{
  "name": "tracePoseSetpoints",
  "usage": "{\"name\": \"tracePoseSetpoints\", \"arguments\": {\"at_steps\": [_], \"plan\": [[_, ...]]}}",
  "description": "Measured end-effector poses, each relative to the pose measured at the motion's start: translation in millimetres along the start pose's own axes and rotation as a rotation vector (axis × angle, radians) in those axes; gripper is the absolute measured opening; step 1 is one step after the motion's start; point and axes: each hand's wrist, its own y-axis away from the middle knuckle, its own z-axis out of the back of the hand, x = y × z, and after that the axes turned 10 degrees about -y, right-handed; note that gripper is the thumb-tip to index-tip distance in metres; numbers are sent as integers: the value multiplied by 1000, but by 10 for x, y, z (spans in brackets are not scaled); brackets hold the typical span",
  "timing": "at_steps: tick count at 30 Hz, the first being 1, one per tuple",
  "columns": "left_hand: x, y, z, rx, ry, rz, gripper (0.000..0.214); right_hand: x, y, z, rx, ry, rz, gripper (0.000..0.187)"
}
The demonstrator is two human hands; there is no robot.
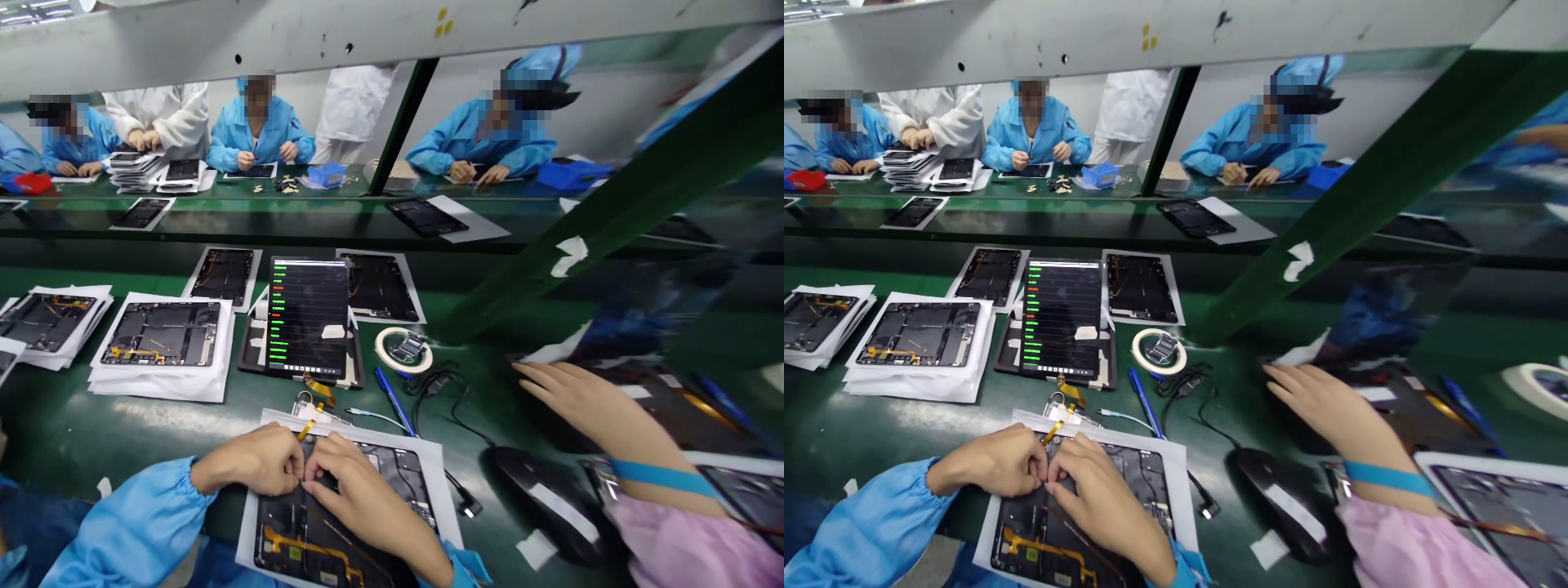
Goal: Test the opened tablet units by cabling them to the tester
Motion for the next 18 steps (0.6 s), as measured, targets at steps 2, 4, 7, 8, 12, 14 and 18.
{"name": "tracePoseSetpoints", "arguments": {"at_steps": [2,4,7,8,12,14,18], "plan": [[4,-3,-12,-4,6,-3,14,-1,7,-2,-4,2,1,13],[-6,-4,-13,-9,5,0,13,-8,14,-6,-9,4,3,13],[-35,-6,5,-13,-14,9,14,-22,14,-12,-13,2,10,12],[-44,-6,12,-10,-19,18,15,-24,12,-12,-13,1,11,12],[-62,-4,23,15,-10,69,17,-23,3,-7,-12,-6,14,12],[-59,0,16,17,-4,82,18,-21,3,-6,-14,-5,15,12],[-48,7,3,15,6,73,17,-27,5,-11,-16,4,18,12]]}}
